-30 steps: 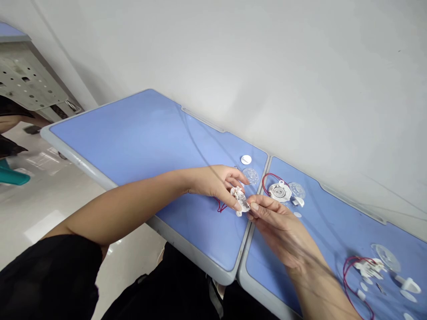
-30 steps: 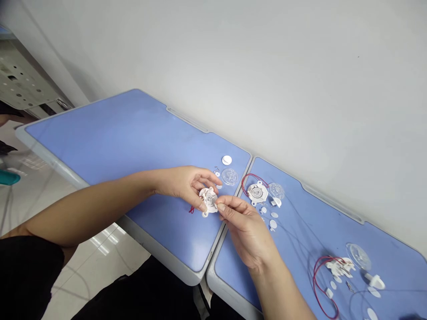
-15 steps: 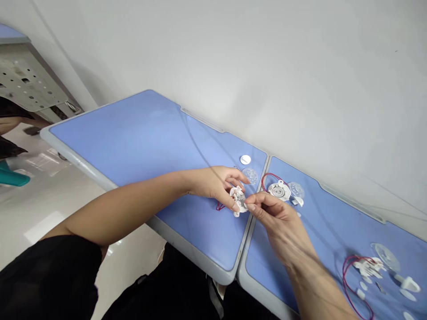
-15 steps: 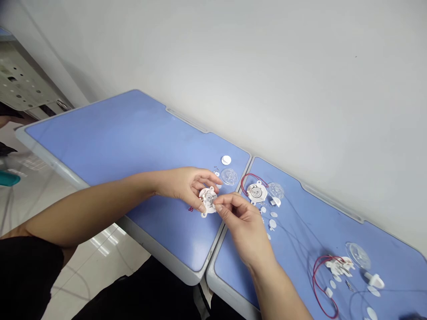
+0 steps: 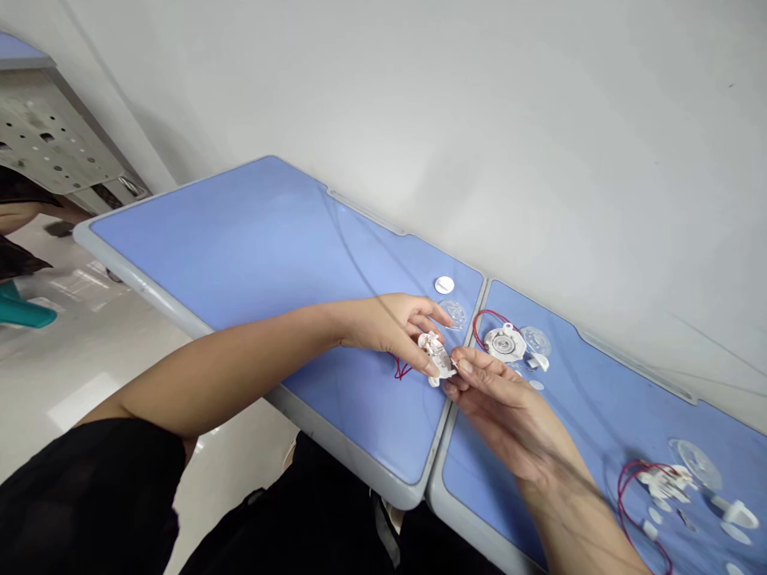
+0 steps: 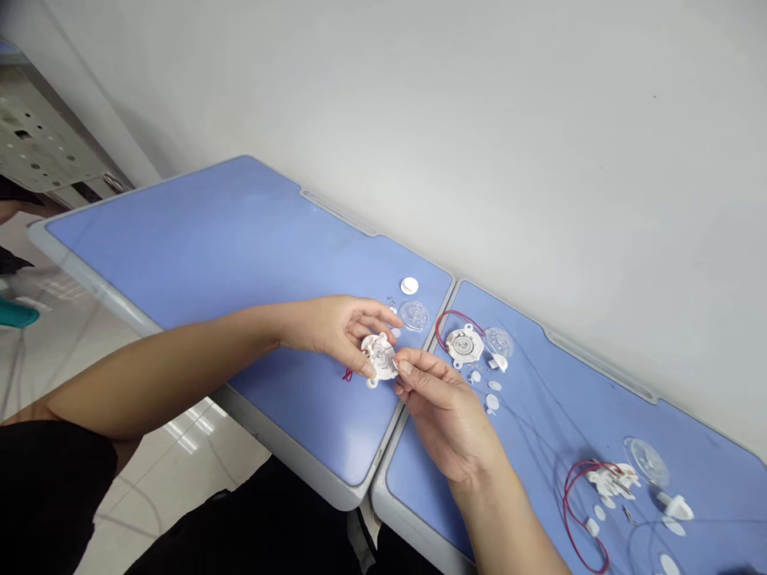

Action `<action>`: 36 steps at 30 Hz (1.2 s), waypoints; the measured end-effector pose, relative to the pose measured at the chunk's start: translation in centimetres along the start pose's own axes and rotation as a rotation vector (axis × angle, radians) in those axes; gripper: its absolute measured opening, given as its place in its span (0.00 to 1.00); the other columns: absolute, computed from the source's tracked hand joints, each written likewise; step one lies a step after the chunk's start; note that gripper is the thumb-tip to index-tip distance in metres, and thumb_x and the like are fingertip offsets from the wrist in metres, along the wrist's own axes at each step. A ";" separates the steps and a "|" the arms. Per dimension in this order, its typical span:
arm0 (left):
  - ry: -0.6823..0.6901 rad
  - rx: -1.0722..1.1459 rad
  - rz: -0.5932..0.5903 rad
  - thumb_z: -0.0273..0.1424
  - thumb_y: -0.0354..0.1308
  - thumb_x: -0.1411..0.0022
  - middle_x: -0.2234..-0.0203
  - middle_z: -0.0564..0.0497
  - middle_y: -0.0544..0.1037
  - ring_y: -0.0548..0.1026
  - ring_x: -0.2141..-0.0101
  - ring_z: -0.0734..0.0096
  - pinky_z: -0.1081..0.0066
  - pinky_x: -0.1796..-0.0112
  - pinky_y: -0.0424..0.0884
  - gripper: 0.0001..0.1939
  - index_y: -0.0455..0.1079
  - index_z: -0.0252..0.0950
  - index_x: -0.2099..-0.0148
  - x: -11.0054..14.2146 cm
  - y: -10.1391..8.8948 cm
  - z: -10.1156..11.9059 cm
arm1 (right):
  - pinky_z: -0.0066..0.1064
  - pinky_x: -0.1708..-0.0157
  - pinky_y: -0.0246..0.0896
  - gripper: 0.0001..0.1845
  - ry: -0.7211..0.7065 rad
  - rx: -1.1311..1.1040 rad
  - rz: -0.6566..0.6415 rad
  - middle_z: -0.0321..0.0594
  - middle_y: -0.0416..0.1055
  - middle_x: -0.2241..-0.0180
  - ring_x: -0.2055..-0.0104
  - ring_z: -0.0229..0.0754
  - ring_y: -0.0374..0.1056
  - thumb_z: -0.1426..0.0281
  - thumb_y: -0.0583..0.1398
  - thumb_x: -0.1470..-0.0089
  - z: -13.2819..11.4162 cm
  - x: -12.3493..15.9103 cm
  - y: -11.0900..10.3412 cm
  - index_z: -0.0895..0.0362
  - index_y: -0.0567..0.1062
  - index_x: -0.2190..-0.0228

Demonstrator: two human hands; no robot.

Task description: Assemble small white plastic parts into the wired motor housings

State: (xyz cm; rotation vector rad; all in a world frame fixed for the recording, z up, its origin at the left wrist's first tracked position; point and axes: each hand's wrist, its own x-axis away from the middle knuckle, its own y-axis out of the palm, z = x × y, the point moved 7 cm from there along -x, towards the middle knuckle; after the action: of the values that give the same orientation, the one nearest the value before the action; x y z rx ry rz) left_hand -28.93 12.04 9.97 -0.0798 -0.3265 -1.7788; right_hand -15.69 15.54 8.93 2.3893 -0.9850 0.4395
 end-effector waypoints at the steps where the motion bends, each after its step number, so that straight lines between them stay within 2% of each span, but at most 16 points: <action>1: 0.001 0.008 0.000 0.26 0.72 0.60 0.51 0.40 0.71 0.77 0.66 0.70 0.68 0.68 0.75 0.38 0.63 0.33 0.47 0.0 0.0 0.0 | 0.28 0.69 0.56 0.09 -0.004 0.005 -0.001 0.34 0.70 0.73 0.71 0.34 0.59 0.66 0.71 0.60 0.0 0.0 0.0 0.55 0.80 0.73; 15: -0.001 0.022 0.020 0.26 0.73 0.61 0.52 0.41 0.72 0.77 0.66 0.70 0.67 0.66 0.75 0.38 0.63 0.33 0.47 -0.1 0.0 0.0 | 0.31 0.67 0.56 0.10 -0.013 0.035 0.048 0.35 0.71 0.73 0.71 0.36 0.59 0.66 0.72 0.62 -0.1 0.0 -0.3 0.54 0.81 0.74; 26: -0.018 -0.004 0.031 0.29 0.73 0.61 0.52 0.41 0.72 0.77 0.67 0.70 0.66 0.67 0.75 0.39 0.63 0.33 0.47 0.0 0.0 0.0 | 0.32 0.66 0.57 0.12 -0.034 0.111 0.026 0.36 0.70 0.73 0.70 0.37 0.60 0.63 0.72 0.62 -0.3 0.0 -0.2 0.54 0.80 0.74; 32: -0.044 -0.038 0.029 0.29 0.72 0.59 0.51 0.39 0.71 0.77 0.68 0.70 0.68 0.71 0.74 0.38 0.61 0.34 0.45 0.0 0.1 0.0 | 0.35 0.58 0.56 0.12 -0.160 0.287 0.066 0.36 0.73 0.71 0.64 0.42 0.64 0.60 0.70 0.59 -0.8 0.1 -0.3 0.53 0.79 0.74; 36: -0.028 -0.028 0.033 0.27 0.72 0.60 0.52 0.40 0.71 0.76 0.68 0.71 0.69 0.71 0.74 0.38 0.62 0.34 0.46 0.0 0.0 0.0 | 0.35 0.60 0.55 0.10 -0.260 0.394 0.073 0.35 0.71 0.71 0.65 0.41 0.63 0.59 0.68 0.55 -1.0 0.0 -0.4 0.52 0.79 0.72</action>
State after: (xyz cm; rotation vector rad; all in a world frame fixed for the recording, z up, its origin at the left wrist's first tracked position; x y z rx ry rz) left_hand -28.91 12.08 10.00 -0.1295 -0.3184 -1.7516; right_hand -15.47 16.38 9.63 2.8246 -1.1942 0.3836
